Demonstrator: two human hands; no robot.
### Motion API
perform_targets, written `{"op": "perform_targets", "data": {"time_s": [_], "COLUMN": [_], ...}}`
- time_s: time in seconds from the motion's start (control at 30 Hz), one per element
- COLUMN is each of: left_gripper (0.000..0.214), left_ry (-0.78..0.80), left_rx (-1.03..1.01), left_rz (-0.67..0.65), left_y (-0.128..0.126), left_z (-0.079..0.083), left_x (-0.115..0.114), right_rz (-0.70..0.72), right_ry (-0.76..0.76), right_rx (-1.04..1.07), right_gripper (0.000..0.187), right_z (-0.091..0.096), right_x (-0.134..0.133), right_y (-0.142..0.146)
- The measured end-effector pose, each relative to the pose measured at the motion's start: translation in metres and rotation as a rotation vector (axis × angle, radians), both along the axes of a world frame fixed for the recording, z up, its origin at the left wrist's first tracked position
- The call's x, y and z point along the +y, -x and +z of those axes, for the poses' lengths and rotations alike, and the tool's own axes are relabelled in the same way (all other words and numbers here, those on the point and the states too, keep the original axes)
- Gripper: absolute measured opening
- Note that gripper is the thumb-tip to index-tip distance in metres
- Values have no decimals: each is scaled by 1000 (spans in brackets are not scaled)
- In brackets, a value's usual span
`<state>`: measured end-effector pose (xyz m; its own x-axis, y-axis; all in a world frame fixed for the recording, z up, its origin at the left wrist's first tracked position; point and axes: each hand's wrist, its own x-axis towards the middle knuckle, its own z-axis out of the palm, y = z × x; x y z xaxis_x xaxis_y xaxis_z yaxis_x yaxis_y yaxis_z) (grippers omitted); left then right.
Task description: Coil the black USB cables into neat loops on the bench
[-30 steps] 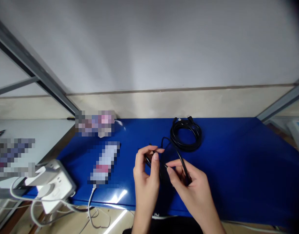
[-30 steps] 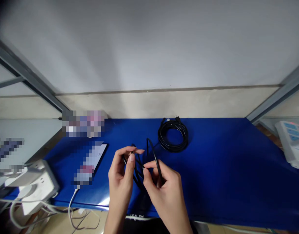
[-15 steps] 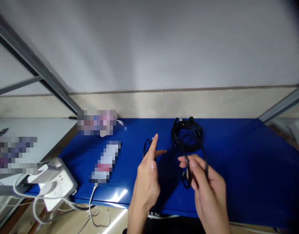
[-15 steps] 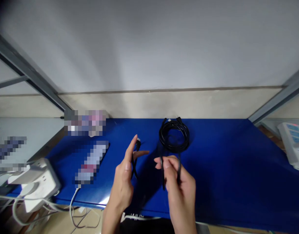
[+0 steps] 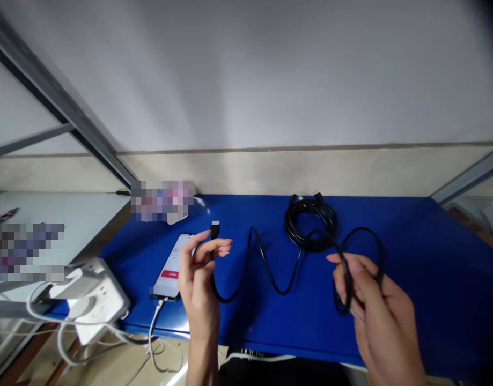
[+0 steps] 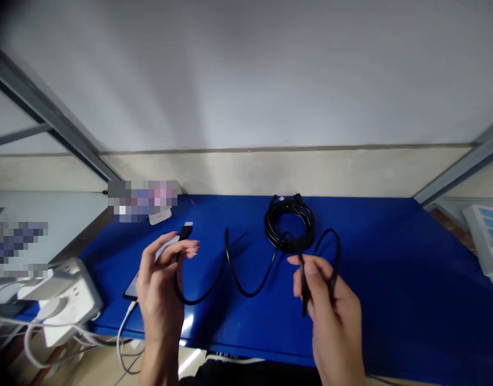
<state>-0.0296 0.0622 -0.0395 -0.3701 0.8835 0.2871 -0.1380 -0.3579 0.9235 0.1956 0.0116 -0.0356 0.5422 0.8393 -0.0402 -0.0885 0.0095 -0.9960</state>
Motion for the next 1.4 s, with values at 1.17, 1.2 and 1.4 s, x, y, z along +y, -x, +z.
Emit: {"op": "perform_targets", "data": {"time_s": [1.17,1.2,1.4], "left_gripper": [53,54,61], "left_ry": [358,366,337], "left_rx": [818,808,863], "left_rz": [-38,-37,-53], "left_y": [1,1,-1], "left_z": [-14,-19,-37], "left_x": [12,14,20], "right_rz": [253,293,388], "right_ry": [-392,-388,-329], "right_rx": [-669,-591,-399], "right_gripper": [55,61,74], "right_z": [6,2,-40], "right_x": [-8,-5,17], "right_y": [0,0,-3]}}
